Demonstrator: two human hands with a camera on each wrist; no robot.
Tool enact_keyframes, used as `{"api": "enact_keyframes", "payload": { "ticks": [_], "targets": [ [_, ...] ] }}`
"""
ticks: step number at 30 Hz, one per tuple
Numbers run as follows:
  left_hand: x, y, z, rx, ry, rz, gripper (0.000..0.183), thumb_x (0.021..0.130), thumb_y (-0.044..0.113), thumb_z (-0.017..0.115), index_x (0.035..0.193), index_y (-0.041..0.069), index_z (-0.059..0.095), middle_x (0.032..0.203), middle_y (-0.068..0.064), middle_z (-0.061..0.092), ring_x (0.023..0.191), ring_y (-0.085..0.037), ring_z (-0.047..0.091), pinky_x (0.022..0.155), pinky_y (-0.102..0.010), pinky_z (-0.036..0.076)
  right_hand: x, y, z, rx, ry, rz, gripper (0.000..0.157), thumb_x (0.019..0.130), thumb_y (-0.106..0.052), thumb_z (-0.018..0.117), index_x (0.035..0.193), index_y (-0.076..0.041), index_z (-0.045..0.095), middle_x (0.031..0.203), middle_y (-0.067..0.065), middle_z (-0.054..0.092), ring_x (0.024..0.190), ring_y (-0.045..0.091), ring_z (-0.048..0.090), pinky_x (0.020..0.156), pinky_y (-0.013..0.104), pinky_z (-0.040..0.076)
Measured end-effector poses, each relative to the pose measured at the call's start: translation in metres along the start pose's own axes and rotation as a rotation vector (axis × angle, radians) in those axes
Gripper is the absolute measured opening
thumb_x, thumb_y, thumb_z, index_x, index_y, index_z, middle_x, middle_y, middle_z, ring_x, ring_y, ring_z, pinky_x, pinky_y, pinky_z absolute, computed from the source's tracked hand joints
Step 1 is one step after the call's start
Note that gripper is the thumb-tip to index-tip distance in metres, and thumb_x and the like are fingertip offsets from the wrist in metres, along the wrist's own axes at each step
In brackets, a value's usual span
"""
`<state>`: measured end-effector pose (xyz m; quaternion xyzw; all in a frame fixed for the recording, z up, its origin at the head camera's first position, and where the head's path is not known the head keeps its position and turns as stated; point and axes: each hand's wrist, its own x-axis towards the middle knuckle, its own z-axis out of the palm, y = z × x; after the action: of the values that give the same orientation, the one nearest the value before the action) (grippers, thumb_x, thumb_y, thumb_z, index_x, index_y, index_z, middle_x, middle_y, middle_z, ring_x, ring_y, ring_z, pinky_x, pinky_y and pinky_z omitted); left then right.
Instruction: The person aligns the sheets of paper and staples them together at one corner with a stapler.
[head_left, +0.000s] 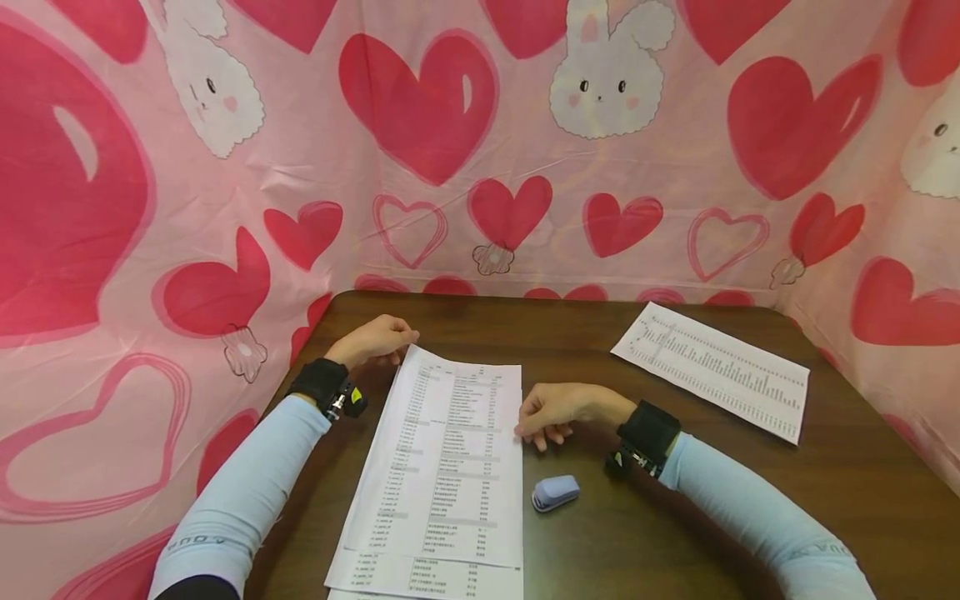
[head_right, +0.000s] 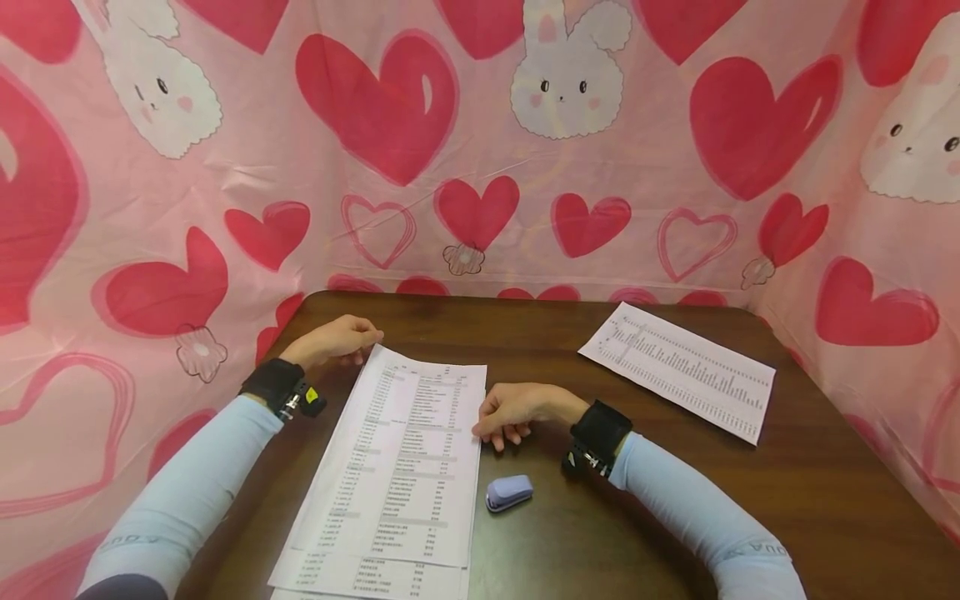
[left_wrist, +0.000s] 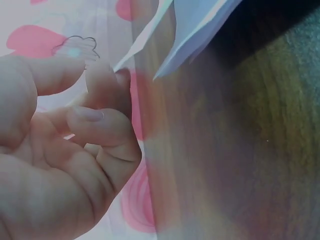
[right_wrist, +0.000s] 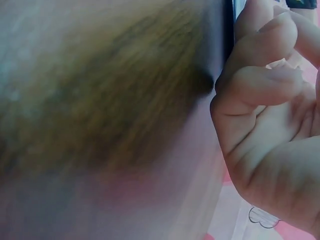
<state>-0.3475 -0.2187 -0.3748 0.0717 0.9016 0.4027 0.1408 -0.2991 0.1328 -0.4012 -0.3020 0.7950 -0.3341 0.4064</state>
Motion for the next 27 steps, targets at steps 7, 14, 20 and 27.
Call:
{"api": "enact_keyframes", "payload": {
  "ticks": [7,14,20,27],
  "targets": [
    [0.0,0.003,0.002,-0.008,0.062,0.015,0.034,0.1,0.027,0.052,0.115,-0.004,0.057,0.088,-0.009,0.055,0.068,-0.02,0.058,0.053,-0.025,0.041,0.0,-0.002,-0.003,0.003,0.053,-0.025,0.024,0.092,-0.024,0.068,0.092,0.0,0.068,0.067,0.005,0.065,0.046,0.012,0.05,0.041,0.021,0.036],
    [0.0,0.009,0.004,0.002,0.066,0.047,0.035,0.101,0.028,0.052,0.116,-0.003,0.058,0.1,-0.018,0.06,0.072,-0.023,0.062,0.058,-0.026,0.044,-0.004,-0.001,-0.007,0.033,0.069,-0.066,0.022,0.094,-0.021,0.065,0.095,0.0,0.068,0.073,0.013,0.065,0.05,0.015,0.054,0.044,0.023,0.039],
    [-0.001,0.018,0.009,-0.02,0.05,0.074,0.035,0.1,0.027,0.053,0.116,-0.004,0.058,0.097,-0.018,0.062,0.075,-0.029,0.066,0.054,-0.026,0.043,-0.011,-0.001,-0.012,0.087,0.064,-0.095,0.026,0.094,-0.021,0.065,0.101,0.004,0.066,0.082,0.027,0.062,0.054,0.022,0.053,0.047,0.024,0.042],
    [-0.002,0.032,0.02,0.0,0.026,0.113,0.034,0.101,0.028,0.053,0.116,-0.002,0.059,0.101,-0.02,0.067,0.077,-0.031,0.066,0.055,-0.032,0.043,-0.019,0.001,-0.02,0.119,0.104,-0.109,0.03,0.095,-0.022,0.063,0.105,0.006,0.063,0.087,0.03,0.061,0.059,0.028,0.054,0.049,0.027,0.043]
  ]
}}
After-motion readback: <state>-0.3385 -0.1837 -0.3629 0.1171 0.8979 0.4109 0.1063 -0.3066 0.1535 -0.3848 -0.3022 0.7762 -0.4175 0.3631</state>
